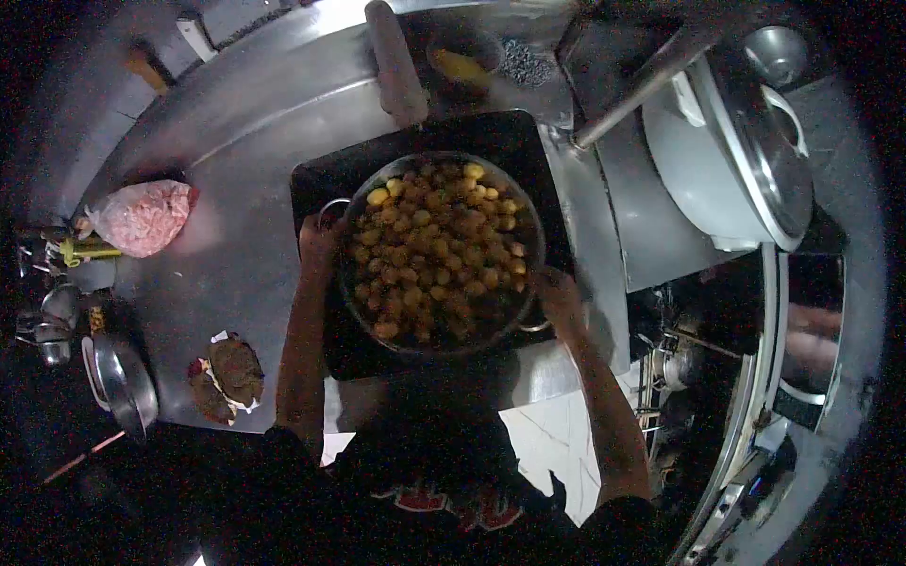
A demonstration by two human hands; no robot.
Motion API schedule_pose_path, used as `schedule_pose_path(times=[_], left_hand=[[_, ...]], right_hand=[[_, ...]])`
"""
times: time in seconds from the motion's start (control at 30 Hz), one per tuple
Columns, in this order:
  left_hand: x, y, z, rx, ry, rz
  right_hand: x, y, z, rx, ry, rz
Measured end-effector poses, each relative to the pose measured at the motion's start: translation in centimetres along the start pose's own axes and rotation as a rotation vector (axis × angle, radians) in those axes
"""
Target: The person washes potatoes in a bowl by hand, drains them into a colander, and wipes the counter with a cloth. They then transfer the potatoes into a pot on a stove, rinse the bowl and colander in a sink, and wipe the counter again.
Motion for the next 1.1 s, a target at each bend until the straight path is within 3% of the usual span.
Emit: schedule_pose_path(times=[0.07,0.17,0.2,0.27,0.33,0.37,0.4,0.43,0.5,0.57,0.63,0.7,0.73,0.83,0.9,0.97,1.03,1.1], left_hand=[[-3.8,1.2,-0.6,-0.005,-0.273,-0.506],[-8.9,2.4,-2.8,0.108,-0.17,-0.444],[-8.2,1.9,-1.1,0.025,-0.267,-0.268],[-9.1,2.6,-2.3,0.088,-0.133,-0.475],[-10.6,2.7,-0.7,0.117,-0.178,-0.581],[-10.5,2.8,0.0,0.098,-0.145,-0.647],[-9.1,3.1,0.0,0.086,-0.093,-0.689],[-7.6,3.0,0.0,0.108,-0.066,-0.65],[-10.4,2.3,1.4,0.144,-0.414,-0.404],[-10.8,4.1,-0.6,0.01,-0.24,-0.565],[-10.8,4.5,-1.6,0.038,-0.188,-0.539],[-11.9,4.6,-0.7,-0.005,-0.299,-0.37],[-12.5,4.3,-0.9,0.103,-0.288,-0.469],[-12.2,4.8,-1.9,0.099,-0.204,-0.439],[-12.0,4.4,-1.0,0.088,-0.253,-0.477],[-11.5,4.9,-1.1,0.1,-0.191,-0.467],[-10.7,4.3,-0.7,0.156,-0.094,-0.509],[-12.0,3.5,0.5,0.183,-0.29,-0.45]], right_hand=[[2.4,2.2,-1.4,-0.041,0.019,-0.134],[1.8,5.2,-2.5,-0.161,-0.153,0.11],[3.7,5.5,-2.3,-0.238,-0.053,0.049],[5.7,5.7,-3.4,-0.326,0.058,-0.006],[7.4,5.8,-4.8,-0.403,0.154,0.212],[8.8,6.2,-4.5,-0.414,0.15,0.209],[8.6,6.1,-4.6,-0.353,-0.026,0.175],[7.2,5.7,-5.1,-0.284,-0.22,0.141],[5.4,4.1,-5.2,-0.245,-0.218,0.079],[7.4,4.6,-6.5,-0.355,-0.099,0.22],[4.6,4.3,-6.9,-0.364,-0.228,0.168],[4.9,3.5,-5.4,-0.358,-0.171,0.208],[5.7,3.8,-6.5,-0.402,-0.185,0.121],[4.7,3.0,-5.9,-0.351,-0.256,0.096],[6.2,3.2,-6.2,-0.304,-0.19,0.212],[6.7,4.0,-7.6,-0.296,-0.231,0.007],[4.8,4.1,-7.9,-0.377,-0.272,0.151],[6.4,3.7,-6.6,-0.382,-0.11,0.051]])
Point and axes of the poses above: each hand's wrist, its own z-axis towards the middle knuckle, its own y-axis out of the back of the hand, x = y × z, the point moved 8 cm from there along z, towards the middle knuckle, and after that the axes turned 15 degrees about -x, right-handed, at the moved point
